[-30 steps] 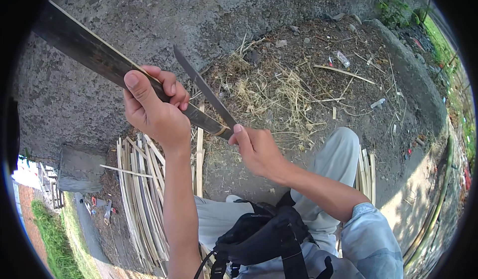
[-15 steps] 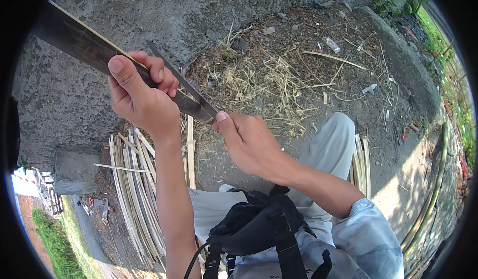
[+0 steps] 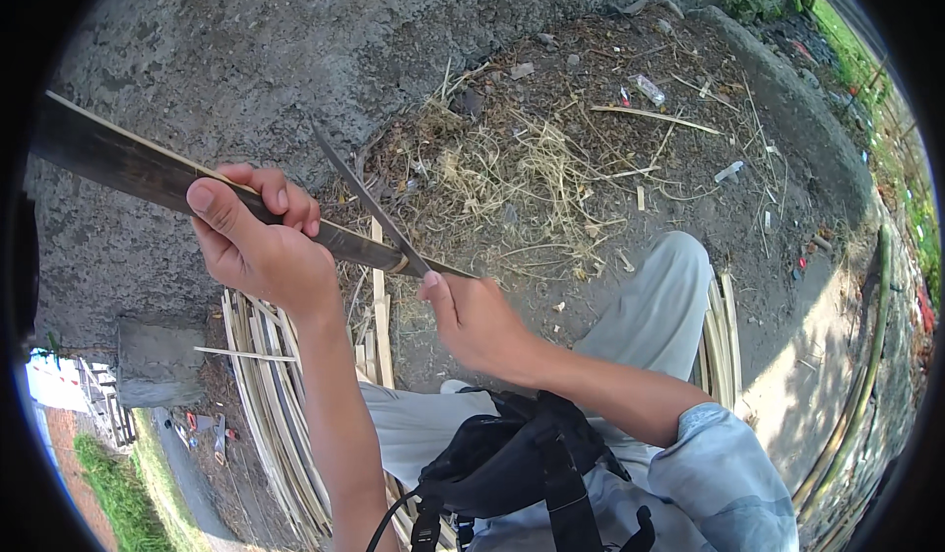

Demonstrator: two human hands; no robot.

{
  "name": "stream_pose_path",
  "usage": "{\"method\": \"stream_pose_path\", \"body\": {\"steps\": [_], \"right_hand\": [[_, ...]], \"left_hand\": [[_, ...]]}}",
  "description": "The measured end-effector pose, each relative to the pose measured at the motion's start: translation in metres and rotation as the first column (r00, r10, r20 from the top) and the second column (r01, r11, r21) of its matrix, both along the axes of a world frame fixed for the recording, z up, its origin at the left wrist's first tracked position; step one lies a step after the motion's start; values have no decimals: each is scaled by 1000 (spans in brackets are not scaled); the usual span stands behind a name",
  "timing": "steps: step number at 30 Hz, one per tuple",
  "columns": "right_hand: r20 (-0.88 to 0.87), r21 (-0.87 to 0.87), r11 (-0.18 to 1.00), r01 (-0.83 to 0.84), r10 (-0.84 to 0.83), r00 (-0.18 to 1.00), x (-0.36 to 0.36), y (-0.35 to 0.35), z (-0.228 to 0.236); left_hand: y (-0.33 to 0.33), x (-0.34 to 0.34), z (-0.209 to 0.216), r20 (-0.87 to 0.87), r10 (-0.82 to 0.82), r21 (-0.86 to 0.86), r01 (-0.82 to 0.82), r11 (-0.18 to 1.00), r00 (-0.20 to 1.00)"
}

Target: The person scrapes the outer layer of a long bamboo strip with a machete to smooth the surface.

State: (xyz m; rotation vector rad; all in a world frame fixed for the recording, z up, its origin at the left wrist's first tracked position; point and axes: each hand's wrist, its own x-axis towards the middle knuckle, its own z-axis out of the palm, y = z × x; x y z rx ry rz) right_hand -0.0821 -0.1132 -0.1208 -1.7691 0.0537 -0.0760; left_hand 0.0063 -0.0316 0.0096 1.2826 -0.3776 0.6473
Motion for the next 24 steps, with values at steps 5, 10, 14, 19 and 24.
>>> {"method": "stream_pose_path", "body": {"steps": [5, 10, 14, 19, 24], "right_hand": [[-280, -109, 992, -69, 36, 959, 2, -12, -26], [-84, 107, 993, 47, -38, 996, 6, -9, 29], [-5, -39, 995, 92, -92, 996, 5, 2, -1], [-228, -82, 994, -71, 50, 972, 10, -13, -23], [-135, 102, 995, 19, -5, 991, 11, -14, 9]], "left_hand": [[14, 10, -2, 22, 101, -43, -100, 994, 995], [4, 7, 3, 20, 147, -43, -146, 988, 989], [-5, 1, 5, 13, 146, -54, -145, 988, 989], [-4, -1, 1, 26, 154, -47, -152, 987, 988], [-9, 2, -1, 60, 107, -33, -105, 994, 992]]}}
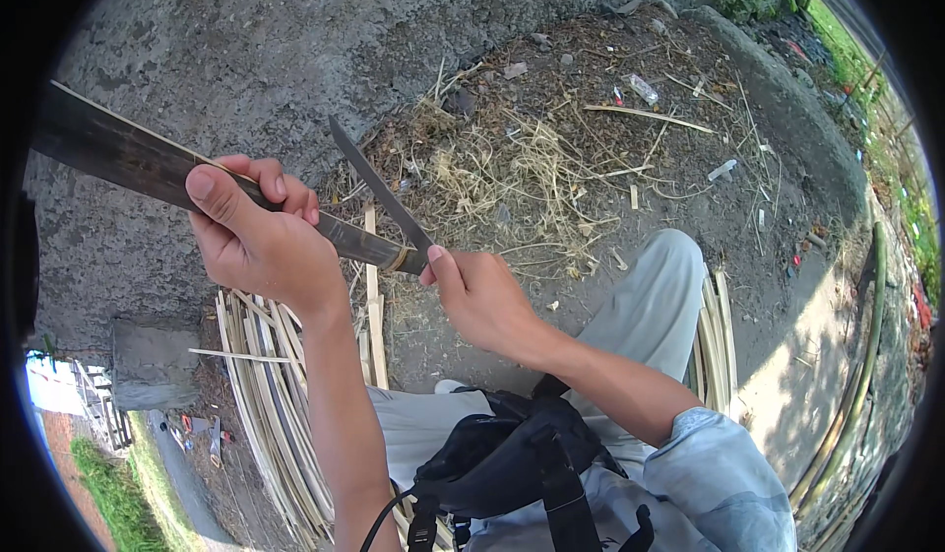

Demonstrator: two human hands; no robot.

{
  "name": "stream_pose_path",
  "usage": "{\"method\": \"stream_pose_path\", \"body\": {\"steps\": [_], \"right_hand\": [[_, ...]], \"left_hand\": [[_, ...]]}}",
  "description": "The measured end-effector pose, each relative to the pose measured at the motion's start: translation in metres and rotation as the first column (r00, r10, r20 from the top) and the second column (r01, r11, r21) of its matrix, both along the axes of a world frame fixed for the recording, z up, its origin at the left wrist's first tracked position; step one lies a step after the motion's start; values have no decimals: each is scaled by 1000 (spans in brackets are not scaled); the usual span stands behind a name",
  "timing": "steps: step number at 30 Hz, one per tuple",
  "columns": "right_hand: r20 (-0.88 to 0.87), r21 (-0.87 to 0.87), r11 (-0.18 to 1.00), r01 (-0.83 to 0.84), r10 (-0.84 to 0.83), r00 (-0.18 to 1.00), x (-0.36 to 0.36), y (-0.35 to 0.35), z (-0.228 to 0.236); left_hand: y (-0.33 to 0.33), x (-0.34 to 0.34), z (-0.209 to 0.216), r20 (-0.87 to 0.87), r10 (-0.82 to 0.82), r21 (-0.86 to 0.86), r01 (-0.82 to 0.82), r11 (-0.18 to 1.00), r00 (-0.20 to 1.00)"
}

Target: The person scrapes the outer layer of a long bamboo strip with a machete to smooth the surface.

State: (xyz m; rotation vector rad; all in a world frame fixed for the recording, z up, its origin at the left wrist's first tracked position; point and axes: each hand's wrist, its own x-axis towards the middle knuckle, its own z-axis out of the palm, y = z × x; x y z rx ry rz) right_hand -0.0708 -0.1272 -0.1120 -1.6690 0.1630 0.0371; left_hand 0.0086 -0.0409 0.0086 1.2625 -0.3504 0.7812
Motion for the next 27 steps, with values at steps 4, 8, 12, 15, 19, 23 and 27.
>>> {"method": "stream_pose_path", "body": {"steps": [4, 8, 12, 15, 19, 23, 27], "right_hand": [[100, 367, 909, 198, -250, 963, -11, 6, 14], [149, -255, 966, 43, -4, 989, -8, 3, -24], [-40, -176, 981, -77, 71, 997, -4, 0, 10], [-11, -214, 975, -66, 66, 998, -2, 5, 12], [-21, -228, 971, -69, 66, 998, 2, 3, 28], [65, -186, 982, -21, 33, 997, -5, 8, 44], [161, -56, 994, 97, -86, 983, -11, 17, 27]], "left_hand": [[0, -1, 3, 41, -33, -67, 36, 997, 999], [-2, 2, 1, 77, 63, -19, -62, 998, 995], [8, 1, 1, 22, -41, -51, 42, 998, 999], [8, 3, 0, 24, -44, -60, 45, 997, 999], [14, 3, 0, 23, -45, -62, 46, 997, 999], [19, 8, 1, 64, -39, -62, 43, 997, 997], [18, 12, 0, 72, -34, -73, 39, 997, 997]]}}
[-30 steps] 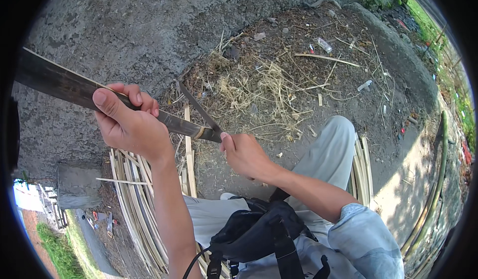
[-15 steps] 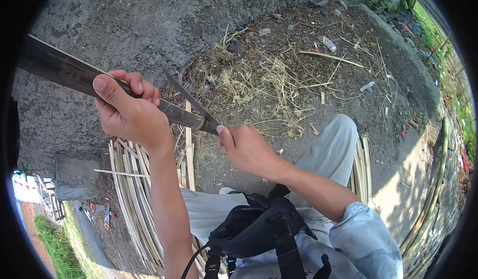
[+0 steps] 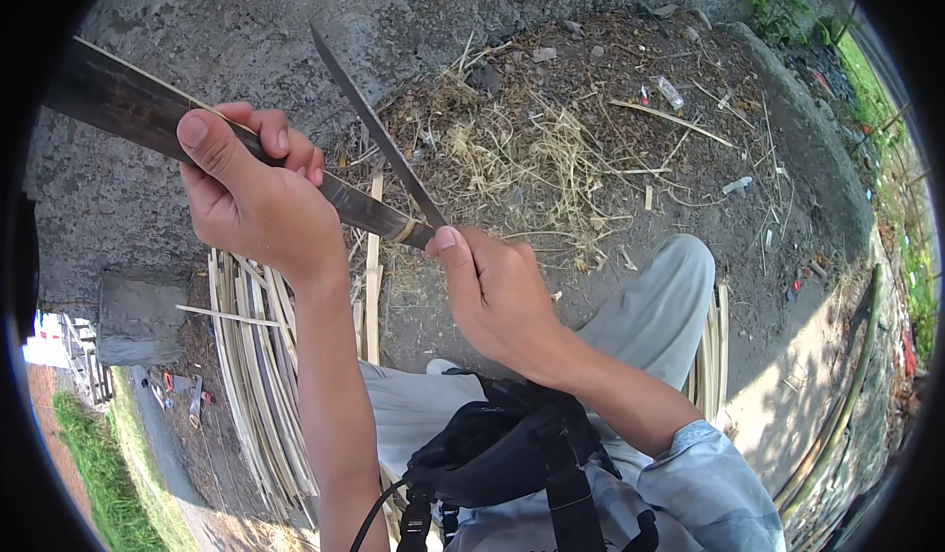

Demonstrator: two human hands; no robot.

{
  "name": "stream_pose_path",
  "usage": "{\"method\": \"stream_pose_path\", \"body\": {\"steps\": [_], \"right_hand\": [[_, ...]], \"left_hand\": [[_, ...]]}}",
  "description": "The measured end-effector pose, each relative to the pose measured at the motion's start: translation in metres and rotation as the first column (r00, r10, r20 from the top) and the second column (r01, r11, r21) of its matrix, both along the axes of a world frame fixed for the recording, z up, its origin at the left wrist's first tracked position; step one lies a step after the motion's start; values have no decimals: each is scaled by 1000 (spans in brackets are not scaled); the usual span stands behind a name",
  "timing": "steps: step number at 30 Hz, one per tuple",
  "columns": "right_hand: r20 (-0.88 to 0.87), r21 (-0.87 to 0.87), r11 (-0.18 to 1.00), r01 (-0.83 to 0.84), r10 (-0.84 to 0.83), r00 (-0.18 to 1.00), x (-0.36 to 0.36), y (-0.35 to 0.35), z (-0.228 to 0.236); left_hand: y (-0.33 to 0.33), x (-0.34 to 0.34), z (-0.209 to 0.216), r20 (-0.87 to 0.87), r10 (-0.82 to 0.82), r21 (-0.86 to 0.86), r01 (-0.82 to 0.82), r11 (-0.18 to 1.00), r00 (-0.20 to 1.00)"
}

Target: The person scrapes the outer layer of a long bamboo strip with a machete to smooth the surface.

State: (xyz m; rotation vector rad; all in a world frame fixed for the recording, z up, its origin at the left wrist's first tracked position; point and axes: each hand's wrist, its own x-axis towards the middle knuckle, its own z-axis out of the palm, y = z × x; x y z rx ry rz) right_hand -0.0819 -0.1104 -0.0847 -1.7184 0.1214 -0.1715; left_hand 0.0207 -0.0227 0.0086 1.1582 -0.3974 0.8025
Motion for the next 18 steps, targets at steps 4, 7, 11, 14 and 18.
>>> {"method": "stream_pose_path", "body": {"steps": [4, 7, 11, 14, 18], "right_hand": [[-108, -298, 950, -89, 59, 992, 6, 5, -53], [-240, -113, 982, -151, 121, 963, 8, 1, -49], [-242, -142, 980, -142, 105, 965, 13, -1, -30], [-189, -103, 986, -134, 113, 975, 6, 7, -18], [-217, -92, 988, -122, 100, 971, 3, 12, -63]], "left_hand": [[2, -2, 1, -2, 41, -6, -41, 999, 999], [10, -7, 0, -93, 92, 65, -86, 994, 991], [12, 0, -2, -114, 65, 51, -59, 997, 991], [16, -7, 3, -94, 73, 81, -65, 995, 993], [14, -9, 2, -75, 49, 70, -44, 997, 996]]}}
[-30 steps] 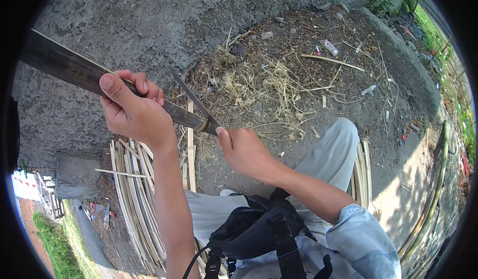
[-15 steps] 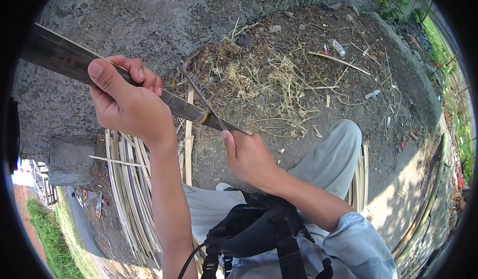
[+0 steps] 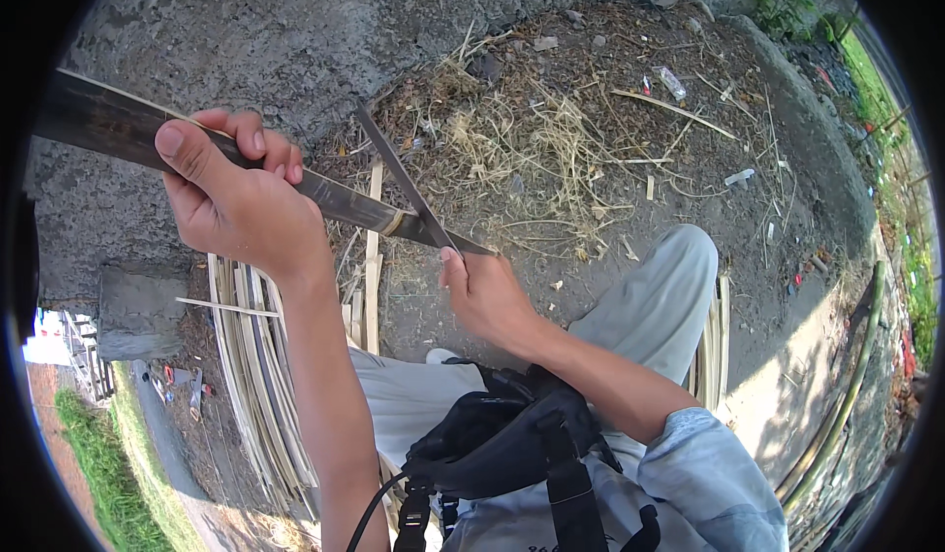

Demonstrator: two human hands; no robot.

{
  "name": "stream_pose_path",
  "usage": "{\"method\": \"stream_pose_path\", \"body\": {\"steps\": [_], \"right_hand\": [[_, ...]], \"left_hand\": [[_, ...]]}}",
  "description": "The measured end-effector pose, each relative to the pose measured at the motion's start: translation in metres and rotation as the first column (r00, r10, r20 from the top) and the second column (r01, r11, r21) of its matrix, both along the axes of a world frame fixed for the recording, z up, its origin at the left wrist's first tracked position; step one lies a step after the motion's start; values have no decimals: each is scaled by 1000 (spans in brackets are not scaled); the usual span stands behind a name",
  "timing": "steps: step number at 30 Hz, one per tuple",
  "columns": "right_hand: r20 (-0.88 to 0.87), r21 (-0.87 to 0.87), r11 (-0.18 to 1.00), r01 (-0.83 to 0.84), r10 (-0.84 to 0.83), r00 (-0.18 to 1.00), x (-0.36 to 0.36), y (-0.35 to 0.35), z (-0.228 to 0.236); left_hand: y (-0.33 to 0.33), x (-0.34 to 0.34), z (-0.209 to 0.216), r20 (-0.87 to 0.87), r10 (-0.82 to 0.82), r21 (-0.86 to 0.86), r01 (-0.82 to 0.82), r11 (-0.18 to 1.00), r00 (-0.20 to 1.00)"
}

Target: The person scrapes the outer layer of a long bamboo strip with a machete to smooth the surface.

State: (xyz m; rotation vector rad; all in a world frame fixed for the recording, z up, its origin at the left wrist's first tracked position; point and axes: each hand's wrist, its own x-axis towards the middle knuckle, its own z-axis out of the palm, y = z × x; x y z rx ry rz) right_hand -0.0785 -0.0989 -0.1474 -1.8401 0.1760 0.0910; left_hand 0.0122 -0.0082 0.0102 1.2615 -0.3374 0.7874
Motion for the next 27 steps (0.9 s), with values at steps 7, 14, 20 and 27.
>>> {"method": "stream_pose_path", "body": {"steps": [7, 14, 20, 27], "right_hand": [[19, 23, 996, -81, 80, 997, 4, -6, 32], [31, -16, 1000, -20, 20, 999, 15, 4, -27], [110, -44, 993, -108, 113, 988, 16, 1, 15], [5, -125, 982, -140, 142, 990, 25, 4, 13]], "left_hand": [[22, -7, -2, -19, -6, -12, 6, 1000, 1000], [25, 3, -4, -28, 37, -29, -38, 999, 999], [16, -12, -3, -8, -11, 16, 12, 1000, 1000], [36, -2, -7, -17, 96, -29, -97, 995, 995]]}}
